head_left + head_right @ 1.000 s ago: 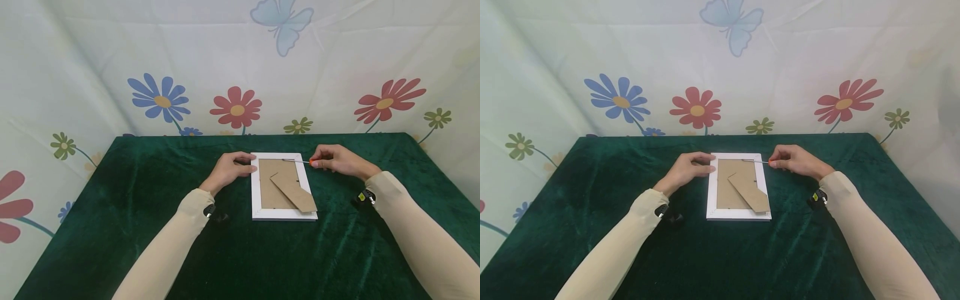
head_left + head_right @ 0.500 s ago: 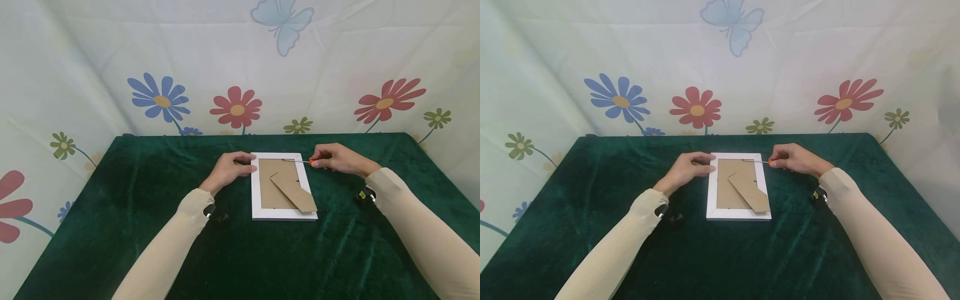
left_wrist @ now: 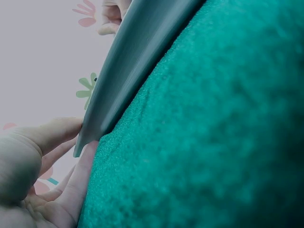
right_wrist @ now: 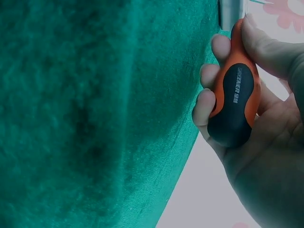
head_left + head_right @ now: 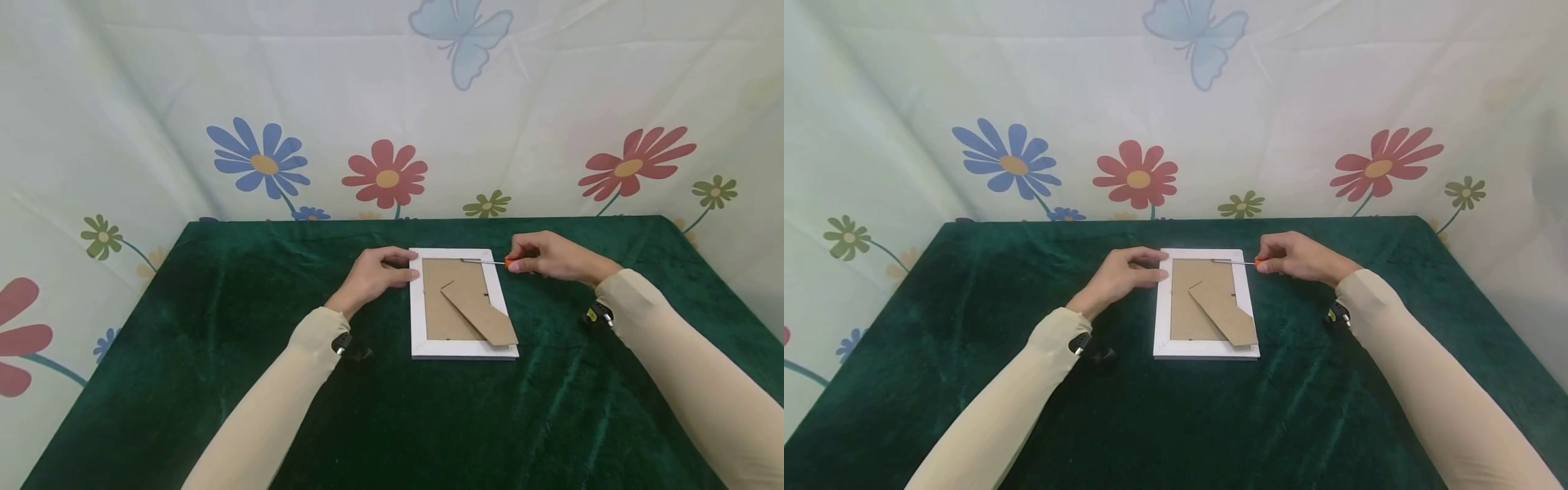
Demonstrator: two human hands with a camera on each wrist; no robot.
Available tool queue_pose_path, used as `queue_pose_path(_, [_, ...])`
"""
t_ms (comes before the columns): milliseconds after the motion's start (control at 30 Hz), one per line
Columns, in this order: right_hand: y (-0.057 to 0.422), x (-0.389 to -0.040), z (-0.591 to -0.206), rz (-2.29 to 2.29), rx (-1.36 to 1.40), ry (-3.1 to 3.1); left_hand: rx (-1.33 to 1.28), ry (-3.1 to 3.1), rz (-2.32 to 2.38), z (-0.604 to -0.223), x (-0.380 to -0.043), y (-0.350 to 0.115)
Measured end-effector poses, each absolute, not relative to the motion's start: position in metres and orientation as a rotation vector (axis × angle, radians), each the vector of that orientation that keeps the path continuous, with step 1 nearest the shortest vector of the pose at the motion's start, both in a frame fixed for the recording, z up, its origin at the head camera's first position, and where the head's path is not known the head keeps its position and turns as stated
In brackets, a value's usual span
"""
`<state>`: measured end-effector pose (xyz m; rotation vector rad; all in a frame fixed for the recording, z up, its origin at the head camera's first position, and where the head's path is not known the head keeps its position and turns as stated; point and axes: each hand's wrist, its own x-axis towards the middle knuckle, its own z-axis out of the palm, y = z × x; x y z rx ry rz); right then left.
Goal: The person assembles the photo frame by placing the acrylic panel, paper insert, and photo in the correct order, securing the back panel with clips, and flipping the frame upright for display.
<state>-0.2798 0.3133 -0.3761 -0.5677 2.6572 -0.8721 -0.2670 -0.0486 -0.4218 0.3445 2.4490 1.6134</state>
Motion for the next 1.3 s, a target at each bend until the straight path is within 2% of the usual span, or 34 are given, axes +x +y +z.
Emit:
queue_pose_path(633, [0.305, -0.278, -0.368, -0.752, -0.647, 2.721, 0.339, 2.459, 1.604, -0.422, -0.269, -0.049])
queue_pose_path(1300, [0.301, -0.275, -0.37, -0.705, -0.611, 2.726, 0.344, 2.444, 1.622, -0.424, -0.268, -0.048])
